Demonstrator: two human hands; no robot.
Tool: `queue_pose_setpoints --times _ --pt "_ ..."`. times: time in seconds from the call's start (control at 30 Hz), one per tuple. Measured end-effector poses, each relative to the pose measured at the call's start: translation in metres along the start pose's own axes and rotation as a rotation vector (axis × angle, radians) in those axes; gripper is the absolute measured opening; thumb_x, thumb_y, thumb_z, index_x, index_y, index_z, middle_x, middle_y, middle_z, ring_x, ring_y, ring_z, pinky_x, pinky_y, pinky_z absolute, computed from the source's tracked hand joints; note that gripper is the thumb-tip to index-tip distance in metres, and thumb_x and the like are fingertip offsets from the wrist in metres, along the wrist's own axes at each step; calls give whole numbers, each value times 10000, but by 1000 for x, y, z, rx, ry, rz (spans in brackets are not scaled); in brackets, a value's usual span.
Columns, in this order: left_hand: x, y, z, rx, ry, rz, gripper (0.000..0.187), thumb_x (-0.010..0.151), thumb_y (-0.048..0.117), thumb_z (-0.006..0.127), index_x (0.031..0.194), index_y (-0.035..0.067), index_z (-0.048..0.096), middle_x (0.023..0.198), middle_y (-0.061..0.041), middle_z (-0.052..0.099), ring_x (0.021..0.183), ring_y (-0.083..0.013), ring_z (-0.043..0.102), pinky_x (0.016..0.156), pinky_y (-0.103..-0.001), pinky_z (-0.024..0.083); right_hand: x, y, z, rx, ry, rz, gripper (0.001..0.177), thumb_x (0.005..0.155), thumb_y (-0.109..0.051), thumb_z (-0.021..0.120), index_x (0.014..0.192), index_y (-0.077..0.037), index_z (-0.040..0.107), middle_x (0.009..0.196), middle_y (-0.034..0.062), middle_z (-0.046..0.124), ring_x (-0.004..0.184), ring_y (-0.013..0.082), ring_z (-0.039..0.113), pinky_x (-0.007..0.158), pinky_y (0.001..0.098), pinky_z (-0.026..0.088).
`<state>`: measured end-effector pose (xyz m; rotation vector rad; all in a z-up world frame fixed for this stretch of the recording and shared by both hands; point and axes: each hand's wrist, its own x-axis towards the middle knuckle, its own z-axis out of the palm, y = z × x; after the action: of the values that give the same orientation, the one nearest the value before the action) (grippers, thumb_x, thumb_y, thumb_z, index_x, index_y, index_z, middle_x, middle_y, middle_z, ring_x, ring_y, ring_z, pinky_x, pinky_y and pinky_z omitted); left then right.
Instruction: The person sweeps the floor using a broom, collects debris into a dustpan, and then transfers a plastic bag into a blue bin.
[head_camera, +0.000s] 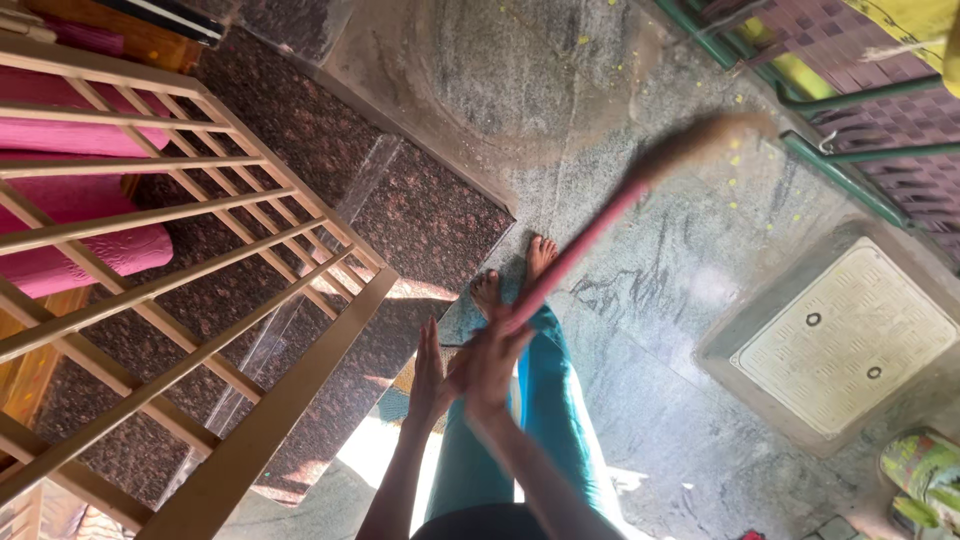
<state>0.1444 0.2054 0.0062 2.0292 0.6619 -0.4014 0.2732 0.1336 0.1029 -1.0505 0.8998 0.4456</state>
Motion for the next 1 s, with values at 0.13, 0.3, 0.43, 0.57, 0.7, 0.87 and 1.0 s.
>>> queue_pose_setpoints --times 0.13,0.3,0.43,0.57,0.7,0.87,1.0 --pt "0 -20 11 624 168 400 712 1099 293 515 1687 339 118 1796 -134 169 1676 -344 227 1356 -435 252 -11 15 16 -524 -48 83 418 994 -191 558 1369 -68 422 1011 119 590 821 151 608 636 317 550" --pt "10 17 -3 31 -43 -41 814 1004 234 527 1643 146 30 1687 -235 137 1562 -446 135 1244 -555 209 111 20 -2 -603 -243 -2 413 958 -234 733 1163 20 480 822 137 640 540 165 604 395 339 514" --pt "15 45 -13 57 -96 -149 818 1005 259 526 1644 187 20 1702 -240 52 1555 -434 117 1236 -545 229 191 -3 -39 -852 -380 54 274 986 -204 705 1180 -33 614 664 68 616 442 133 541 345 294 415" --pt "10 43 -14 76 -138 -117 826 1004 258 527 1638 178 3 1699 -233 58 1567 -416 106 1242 -548 224 171 23 -109 -588 -146 228 401 979 -216 586 1271 -193 313 601 32 484 397 142 462 323 335 390" --pt "10 31 -11 87 -140 -90 830 995 228 516 1638 167 -5 1700 -236 49 1571 -419 90 1243 -551 214 139 34 -163 -353 -45 164 372 1024 -270 618 1238 -124 350 635 31 472 425 134 463 339 342 407" --pt "14 34 -12 107 -144 -95 843 979 234 505 1642 166 -12 1709 -203 62 1575 -399 103 1248 -553 207 105 13 -160 -292 319 218 408 1010 -318 603 1221 -152 296 702 82 495 463 175 483 385 357 455" --pt "21 33 -7 85 -151 -149 804 1022 363 482 1644 193 2 1722 -195 44 1566 -391 119 1237 -545 234 26 2 -92 -355 262 34 427 1015 -338 561 1321 -183 305 744 57 544 484 160 538 400 329 479"
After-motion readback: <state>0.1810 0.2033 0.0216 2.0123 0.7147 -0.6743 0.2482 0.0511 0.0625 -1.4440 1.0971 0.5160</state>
